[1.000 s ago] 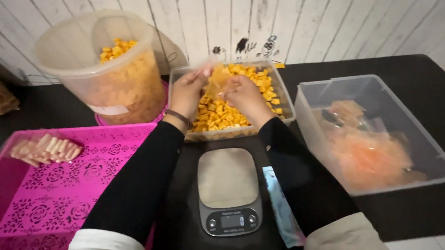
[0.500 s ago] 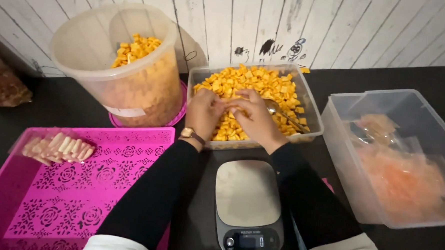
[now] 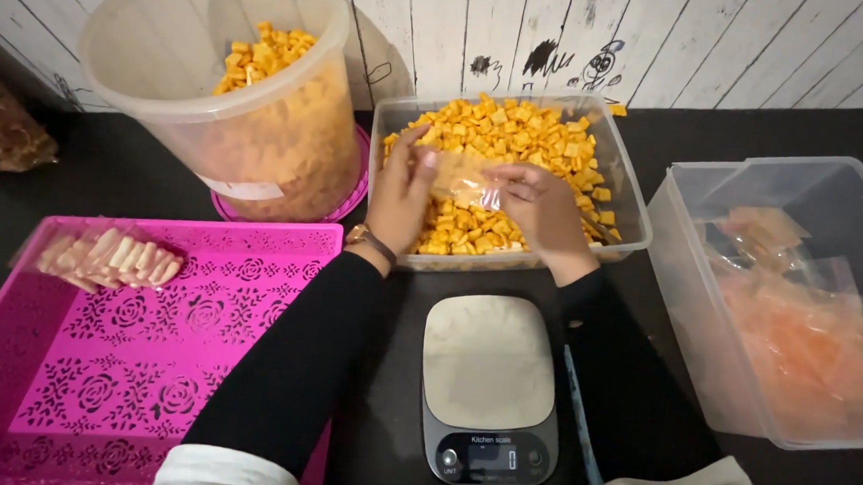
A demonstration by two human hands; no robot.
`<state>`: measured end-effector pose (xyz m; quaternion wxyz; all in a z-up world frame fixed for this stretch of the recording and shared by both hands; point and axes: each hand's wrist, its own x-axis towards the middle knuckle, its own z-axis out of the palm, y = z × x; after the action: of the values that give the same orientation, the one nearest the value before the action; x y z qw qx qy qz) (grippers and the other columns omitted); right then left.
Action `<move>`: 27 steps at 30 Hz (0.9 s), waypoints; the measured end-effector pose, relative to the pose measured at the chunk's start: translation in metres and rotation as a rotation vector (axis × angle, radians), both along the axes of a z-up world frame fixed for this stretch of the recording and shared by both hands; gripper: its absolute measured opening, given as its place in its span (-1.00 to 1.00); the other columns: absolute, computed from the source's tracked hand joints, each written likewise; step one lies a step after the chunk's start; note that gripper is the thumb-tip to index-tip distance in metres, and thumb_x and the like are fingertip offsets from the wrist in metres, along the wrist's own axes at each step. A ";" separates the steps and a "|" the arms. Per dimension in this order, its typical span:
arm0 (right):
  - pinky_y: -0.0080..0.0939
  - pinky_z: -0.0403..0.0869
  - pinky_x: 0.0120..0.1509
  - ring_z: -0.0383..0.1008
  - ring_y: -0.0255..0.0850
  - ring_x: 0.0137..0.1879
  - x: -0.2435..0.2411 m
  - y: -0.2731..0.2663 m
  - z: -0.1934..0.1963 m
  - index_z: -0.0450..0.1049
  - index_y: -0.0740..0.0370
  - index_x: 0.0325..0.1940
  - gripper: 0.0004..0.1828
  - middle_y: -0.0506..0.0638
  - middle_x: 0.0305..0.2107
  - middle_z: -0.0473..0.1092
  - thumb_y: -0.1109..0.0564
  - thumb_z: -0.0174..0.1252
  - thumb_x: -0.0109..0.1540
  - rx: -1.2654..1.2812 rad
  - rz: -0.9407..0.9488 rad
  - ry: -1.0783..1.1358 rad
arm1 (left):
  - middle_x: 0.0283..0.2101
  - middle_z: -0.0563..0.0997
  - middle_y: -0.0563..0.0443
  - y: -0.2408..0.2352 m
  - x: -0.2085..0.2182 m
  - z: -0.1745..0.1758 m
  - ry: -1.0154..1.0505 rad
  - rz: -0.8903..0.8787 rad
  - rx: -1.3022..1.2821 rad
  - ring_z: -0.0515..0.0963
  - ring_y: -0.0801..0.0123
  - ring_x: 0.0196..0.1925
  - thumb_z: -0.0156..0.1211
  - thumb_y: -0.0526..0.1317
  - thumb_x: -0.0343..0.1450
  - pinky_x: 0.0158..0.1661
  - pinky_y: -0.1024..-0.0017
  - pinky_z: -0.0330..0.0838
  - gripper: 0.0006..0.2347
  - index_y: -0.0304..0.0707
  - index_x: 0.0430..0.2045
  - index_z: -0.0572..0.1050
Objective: Filling small plastic bags with snacks using a spoon and weighing them on a digital scale.
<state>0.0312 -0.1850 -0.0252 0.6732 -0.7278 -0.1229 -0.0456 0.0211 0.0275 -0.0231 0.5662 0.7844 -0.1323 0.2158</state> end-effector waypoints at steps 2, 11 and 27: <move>-0.45 0.51 0.00 0.52 -0.42 -0.09 -0.008 0.001 0.011 0.54 0.24 0.04 -0.58 0.02 -0.03 0.51 0.39 0.21 0.10 0.017 0.043 0.009 | -0.14 0.58 -0.09 0.002 0.012 -0.016 0.080 -0.039 -0.179 0.60 0.19 -0.11 0.00 -0.22 0.55 -0.08 0.33 0.50 -0.65 -0.13 0.25 0.25; -0.35 0.53 0.06 0.51 -0.43 -0.13 -0.005 -0.005 0.000 0.47 0.28 0.16 -0.47 0.04 0.10 0.40 0.41 0.29 0.10 -0.010 0.176 -0.059 | -0.35 0.57 0.07 0.015 0.039 -0.047 0.162 0.027 -0.400 0.63 0.51 -0.36 0.10 -0.35 0.49 -0.36 0.58 0.62 -0.80 -0.16 -0.03 0.33; -0.51 0.37 -0.35 0.57 -0.31 -0.23 0.015 -0.017 -0.018 0.56 0.13 0.06 -0.54 0.04 0.00 0.46 0.26 0.43 0.08 -0.157 0.076 -0.285 | 0.03 0.40 -0.24 0.012 0.013 -0.016 -0.136 0.072 0.010 0.43 -0.06 0.21 0.05 -0.52 0.34 0.17 0.18 0.41 -0.50 -0.24 0.24 0.40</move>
<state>0.0467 -0.2016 -0.0431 0.5914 -0.7590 -0.2478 -0.1129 0.0339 0.0396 -0.0390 0.5437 0.7751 -0.1432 0.2882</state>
